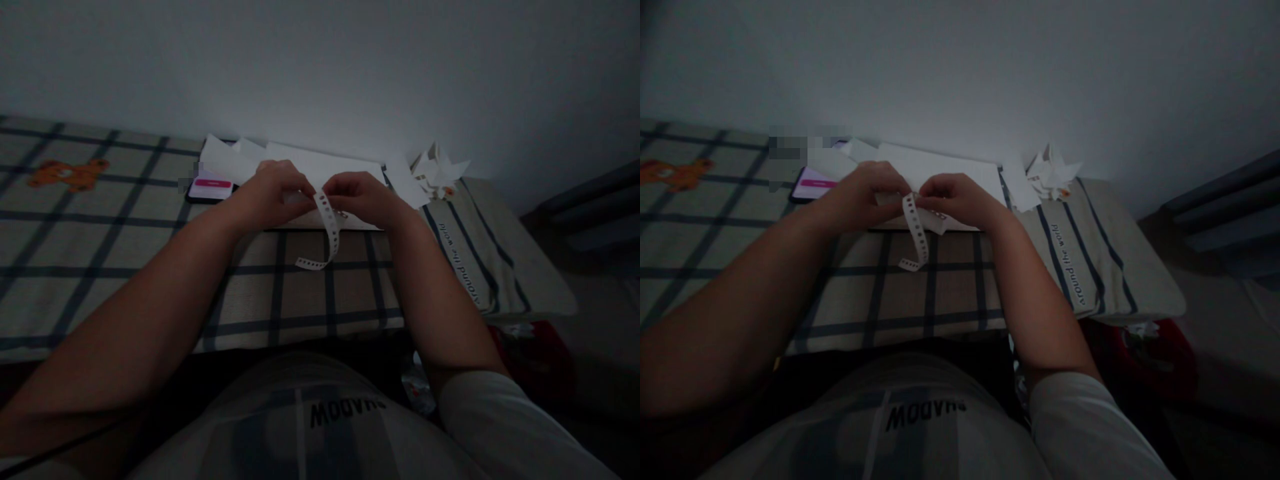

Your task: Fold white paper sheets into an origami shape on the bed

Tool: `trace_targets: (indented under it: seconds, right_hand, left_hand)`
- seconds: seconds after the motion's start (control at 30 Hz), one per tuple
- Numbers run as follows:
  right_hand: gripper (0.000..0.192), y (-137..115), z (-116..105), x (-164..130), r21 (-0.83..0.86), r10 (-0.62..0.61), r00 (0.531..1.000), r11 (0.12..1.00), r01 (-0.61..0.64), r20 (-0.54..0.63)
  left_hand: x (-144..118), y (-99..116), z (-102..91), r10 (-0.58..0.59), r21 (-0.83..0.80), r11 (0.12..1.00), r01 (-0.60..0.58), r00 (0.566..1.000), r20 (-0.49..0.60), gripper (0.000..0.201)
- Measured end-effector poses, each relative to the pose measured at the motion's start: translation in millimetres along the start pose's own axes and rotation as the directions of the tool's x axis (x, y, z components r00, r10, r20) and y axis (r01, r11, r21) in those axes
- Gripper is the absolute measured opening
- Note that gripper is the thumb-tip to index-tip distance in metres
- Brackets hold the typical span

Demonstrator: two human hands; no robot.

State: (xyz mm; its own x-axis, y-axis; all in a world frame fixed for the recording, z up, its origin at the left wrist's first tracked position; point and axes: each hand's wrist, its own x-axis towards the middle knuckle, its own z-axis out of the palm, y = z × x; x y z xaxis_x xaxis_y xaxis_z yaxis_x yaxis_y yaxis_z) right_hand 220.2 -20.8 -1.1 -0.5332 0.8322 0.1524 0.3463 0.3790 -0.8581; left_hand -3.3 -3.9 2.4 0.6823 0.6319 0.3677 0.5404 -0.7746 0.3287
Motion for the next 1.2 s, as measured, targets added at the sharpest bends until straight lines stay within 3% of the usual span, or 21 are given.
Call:
trace_targets:
  seconds: [0.13, 0.63, 0.93, 1.2]
  right_hand:
    - [0.021, -0.1, -2.8, -1.3, 0.002, 0.051, 0.998, 0.999, -0.052, 0.019]
    - [0.033, 0.0, -1.5, -1.6, -0.023, 0.050, 0.997, 0.999, -0.048, 0.060]
    - [0.024, -2.4, -1.2, -1.0, -0.010, 0.045, 0.999, 0.999, -0.045, 0.014]
    - [0.028, -2.5, -1.1, -0.5, -0.055, 0.063, 0.998, 0.996, -0.063, 0.001]
  left_hand:
    - [0.2, -1.2, 2.6, 0.000, -0.009, 1.000, -0.001, 0.999, -0.052, 0.025]
    - [1.3, 4.1, 0.0, -0.020, 0.006, 1.000, 0.020, 0.999, 0.031, 0.028]
    - [0.3, -2.7, 3.8, -0.005, -0.039, 0.999, 0.004, 0.999, -0.047, 0.026]
    - [1.0, 1.5, 3.8, -0.023, 0.022, 0.999, 0.023, 1.000, -0.020, 0.025]
